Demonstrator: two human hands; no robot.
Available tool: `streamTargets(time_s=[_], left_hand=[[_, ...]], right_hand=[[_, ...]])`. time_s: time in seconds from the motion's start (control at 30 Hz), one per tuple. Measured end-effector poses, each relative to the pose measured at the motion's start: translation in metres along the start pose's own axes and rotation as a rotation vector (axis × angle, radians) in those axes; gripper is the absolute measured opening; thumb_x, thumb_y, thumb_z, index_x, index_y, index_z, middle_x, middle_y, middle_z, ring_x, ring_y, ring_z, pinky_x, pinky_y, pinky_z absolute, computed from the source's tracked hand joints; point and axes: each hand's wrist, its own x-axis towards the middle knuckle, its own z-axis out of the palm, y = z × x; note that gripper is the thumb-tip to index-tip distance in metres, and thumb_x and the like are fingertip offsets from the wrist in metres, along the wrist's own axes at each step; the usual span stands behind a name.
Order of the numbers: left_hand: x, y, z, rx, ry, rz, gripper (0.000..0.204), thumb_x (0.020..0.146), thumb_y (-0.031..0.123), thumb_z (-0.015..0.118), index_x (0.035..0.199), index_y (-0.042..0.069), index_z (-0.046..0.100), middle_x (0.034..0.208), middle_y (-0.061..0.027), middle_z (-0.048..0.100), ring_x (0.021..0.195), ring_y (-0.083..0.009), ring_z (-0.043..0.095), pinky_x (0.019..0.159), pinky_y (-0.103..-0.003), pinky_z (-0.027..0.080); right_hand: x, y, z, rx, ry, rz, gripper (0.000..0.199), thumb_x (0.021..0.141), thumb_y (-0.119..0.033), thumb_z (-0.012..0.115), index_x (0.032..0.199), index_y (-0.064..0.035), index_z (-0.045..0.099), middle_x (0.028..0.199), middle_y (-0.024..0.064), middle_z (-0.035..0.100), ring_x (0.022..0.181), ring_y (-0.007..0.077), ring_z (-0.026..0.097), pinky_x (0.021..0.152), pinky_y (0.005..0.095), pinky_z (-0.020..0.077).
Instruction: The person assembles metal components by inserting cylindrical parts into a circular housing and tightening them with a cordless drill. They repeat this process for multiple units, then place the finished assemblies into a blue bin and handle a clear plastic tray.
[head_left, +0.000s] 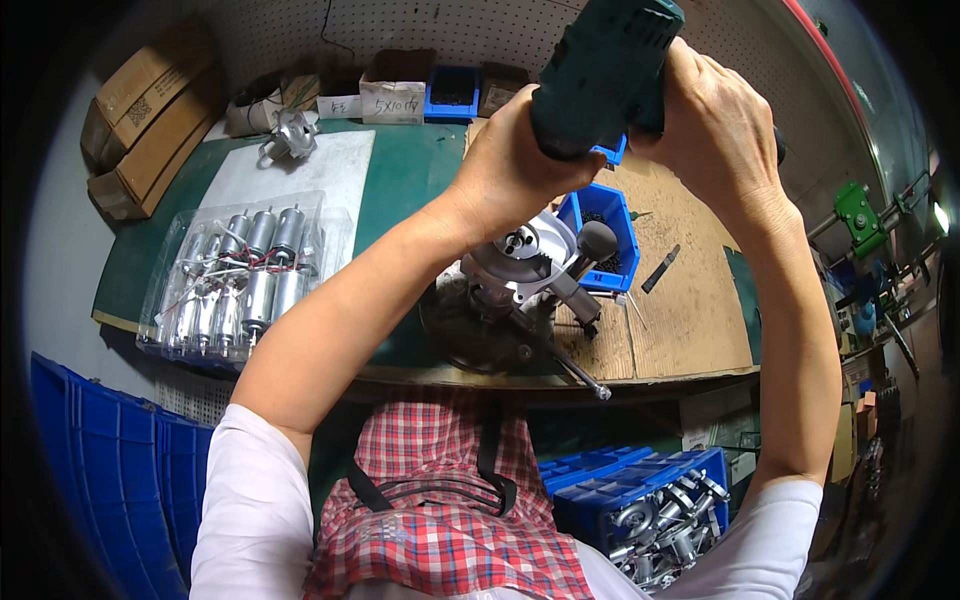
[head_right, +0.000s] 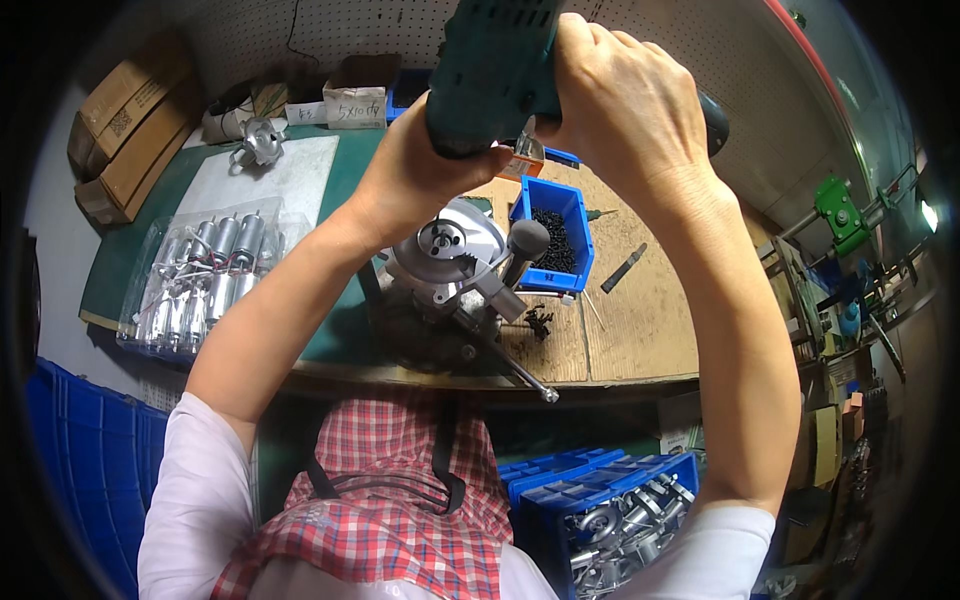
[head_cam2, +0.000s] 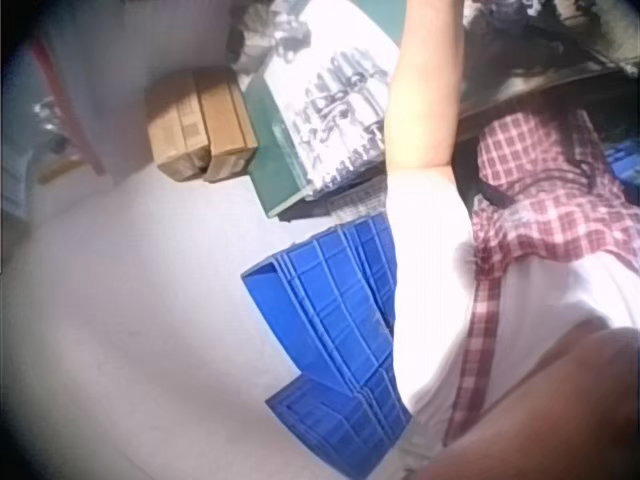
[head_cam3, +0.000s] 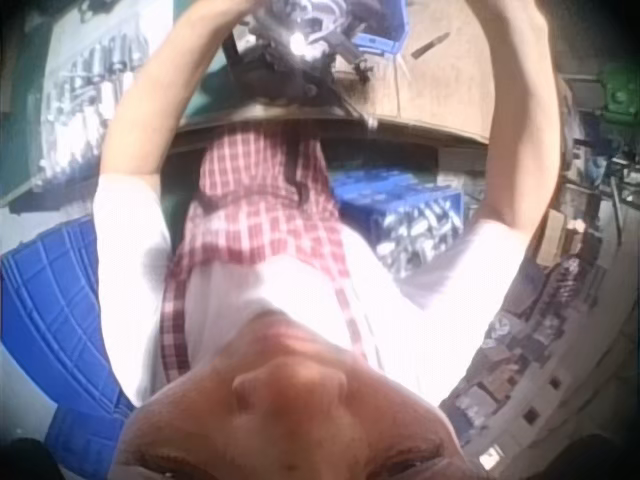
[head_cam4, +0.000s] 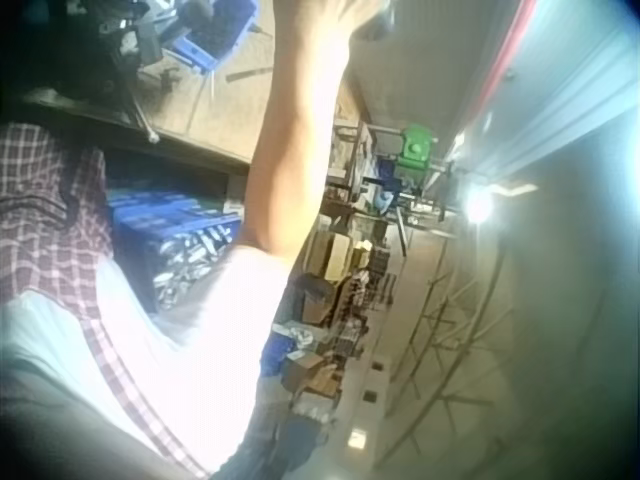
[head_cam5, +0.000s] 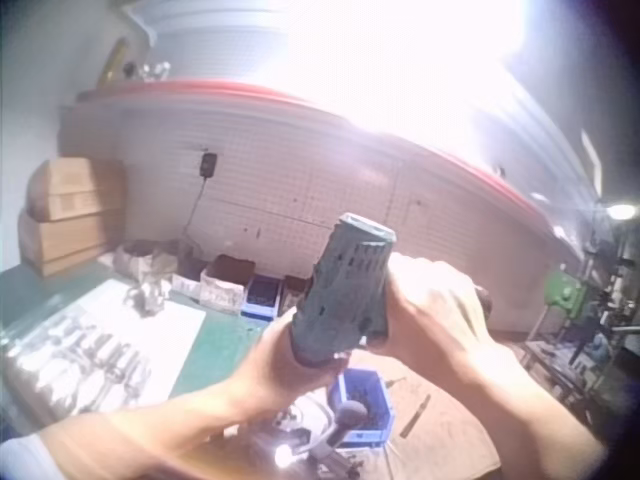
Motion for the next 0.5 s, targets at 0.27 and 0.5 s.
streamTargets(time_s=[0.27, 0.5], left_hand=[[-0.005, 0.011, 0.005, 0.006, 0.054, 0.137, 0.041, 0.072, 0.012, 0.078, 0.101, 0.002, 0.050, 0.087, -0.0165, 0.066, 0.082, -0.0286, 0.069, 0.073, -0.037, 0.053], [-0.004, 0.009, 0.022, 0.082, 0.315, 0.229, 0.036, 0.070, 0.006, 0.072, 0.097, 0.001, 0.049, 0.086, -0.0182, 0.064, 0.085, -0.0362, 0.067, 0.075, -0.039, 0.052]], right_hand=[[-0.006, 0.012, 0.006, 0.143, -0.029, -0.037, 0.073, 0.058, -0.020, 0.089, 0.117, -0.0002, 0.052, 0.102, 0.0166, 0.063, 0.107, 0.0313, 0.060, 0.096, 0.0407, 0.0463], [0.014, 0.015, 0.040, 0.352, 0.101, -0.124, 0.074, 0.065, -0.019, 0.086, 0.128, -0.0022, 0.051, 0.120, 0.0184, 0.059, 0.119, 0.0343, 0.054, 0.107, 0.0434, 0.0396]])
